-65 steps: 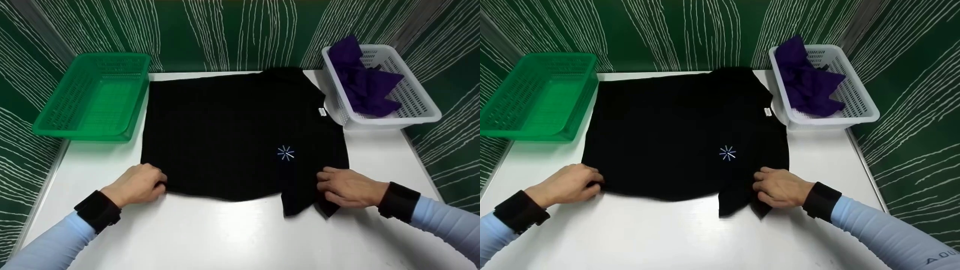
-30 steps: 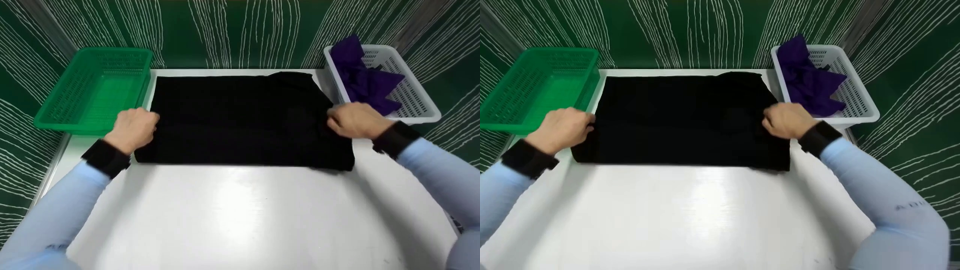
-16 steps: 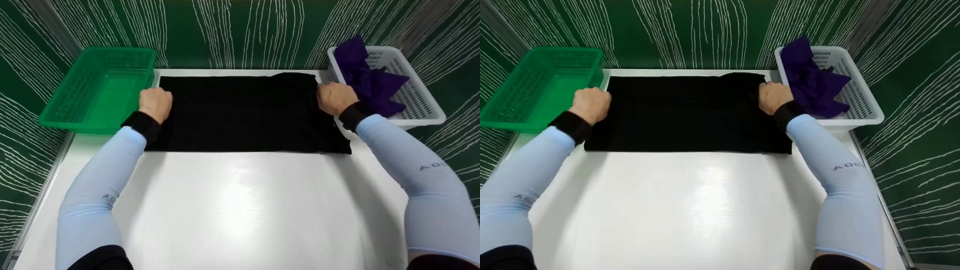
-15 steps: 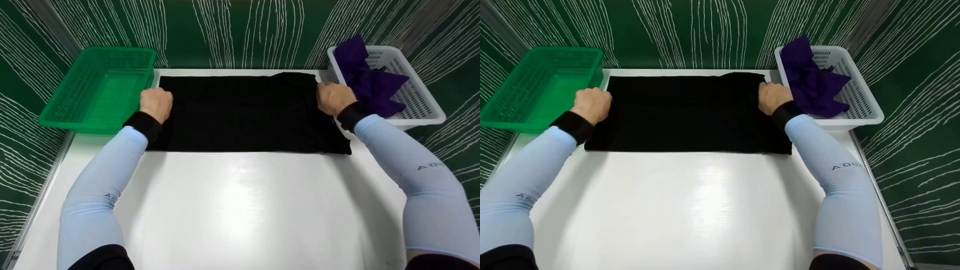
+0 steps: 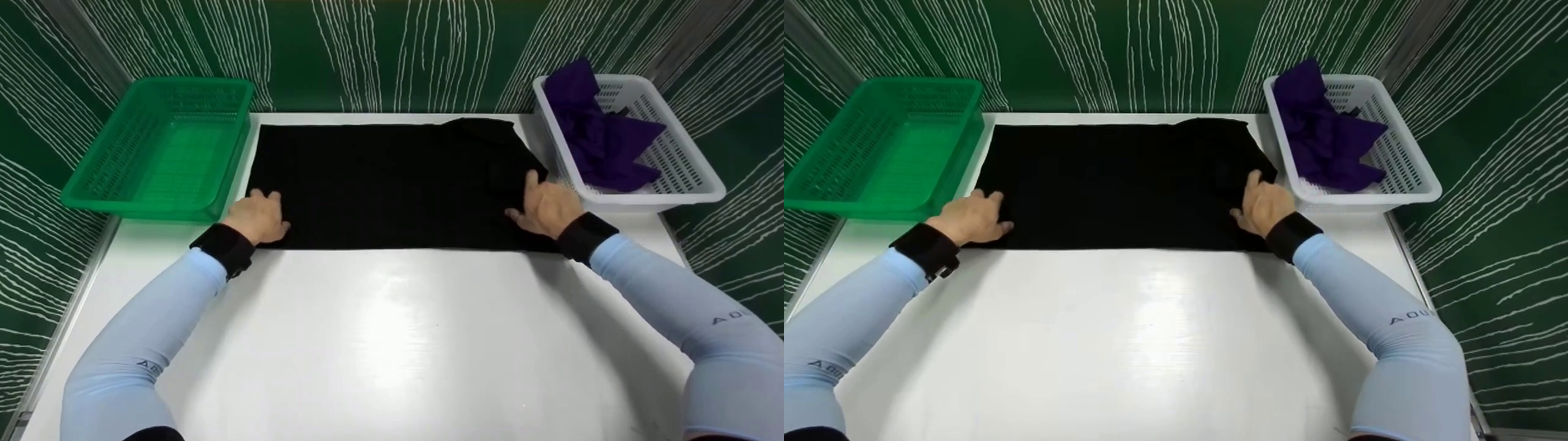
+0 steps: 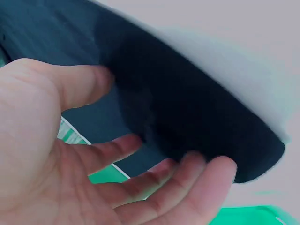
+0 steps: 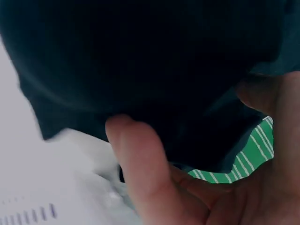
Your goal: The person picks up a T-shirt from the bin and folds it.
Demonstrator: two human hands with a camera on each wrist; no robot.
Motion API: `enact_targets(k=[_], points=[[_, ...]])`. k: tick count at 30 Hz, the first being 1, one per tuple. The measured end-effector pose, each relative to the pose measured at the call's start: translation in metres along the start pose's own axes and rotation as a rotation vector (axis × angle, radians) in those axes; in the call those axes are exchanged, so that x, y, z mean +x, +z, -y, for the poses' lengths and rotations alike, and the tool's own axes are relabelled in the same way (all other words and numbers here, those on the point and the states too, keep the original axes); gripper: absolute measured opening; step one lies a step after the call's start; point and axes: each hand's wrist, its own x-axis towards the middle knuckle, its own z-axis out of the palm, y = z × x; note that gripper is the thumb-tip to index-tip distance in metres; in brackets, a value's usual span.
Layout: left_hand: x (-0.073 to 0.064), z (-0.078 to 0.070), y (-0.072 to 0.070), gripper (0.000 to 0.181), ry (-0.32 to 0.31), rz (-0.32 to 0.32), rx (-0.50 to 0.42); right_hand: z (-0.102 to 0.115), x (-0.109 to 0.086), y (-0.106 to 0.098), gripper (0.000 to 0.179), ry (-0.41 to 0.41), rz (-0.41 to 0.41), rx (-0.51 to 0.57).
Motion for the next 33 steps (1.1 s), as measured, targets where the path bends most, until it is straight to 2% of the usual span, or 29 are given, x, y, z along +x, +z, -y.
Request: enact_targets(k=[3,5,7,10,13,16,20,22,24,26,29,31,32,33], points=[[-0.004,0.002,0.001,0.081,-0.037,0.027,-0.015,0.004,-0.005,0.004,0.067,-0.029,-0.128,-0.036],[-0.005,0.003,0.001,0.083,-0.061,0.047,-0.019,0.011,-0.004,0.003,0.051,-0.081,-0.242,-0.046],[-0.006,0.003,0.001,0.083,-0.083,0.064,-0.028,0.020,0.002,0.001,0.037,-0.138,-0.321,-0.017],[-0.004,0.003,0.002,0.084,-0.103,0.062,-0.048,0.032,0.017,-0.003,0.021,-0.215,-0.361,0.048],[-0.002,0.005,0.004,0.084,-0.106,0.048,-0.044,0.043,0.041,-0.004,0.013,-0.237,-0.373,0.093],[0.000,0.006,0.006,0.085,-0.109,0.035,-0.039,0.051,0.068,-0.001,0.013,-0.221,-0.319,0.108],[0.001,0.005,0.008,0.088,-0.116,0.038,-0.052,0.057,0.096,0.004,0.042,-0.177,-0.075,0.107],[0.002,0.004,0.008,0.089,-0.117,0.042,-0.055,0.058,0.105,0.006,0.050,-0.161,0.020,0.119],[0.003,0.003,0.008,0.091,-0.121,0.048,-0.049,0.059,0.109,0.007,0.047,-0.162,0.036,0.157],[0.002,0.003,0.007,0.092,-0.126,0.048,-0.043,0.060,0.111,0.010,0.042,-0.175,-0.062,0.192],[0.002,0.003,0.006,0.092,-0.137,0.047,-0.036,0.061,0.111,0.012,0.043,-0.179,-0.327,0.208],[0.002,0.003,0.005,0.092,-0.140,0.044,-0.035,0.058,0.107,0.013,0.042,-0.155,-0.486,0.201],[0.002,0.002,0.004,0.092,-0.141,0.041,-0.033,0.055,0.103,0.013,0.040,-0.143,-0.529,0.201],[0.001,0.002,0.004,0.092,-0.139,0.038,-0.030,0.052,0.098,0.012,0.034,-0.131,-0.533,0.198]])
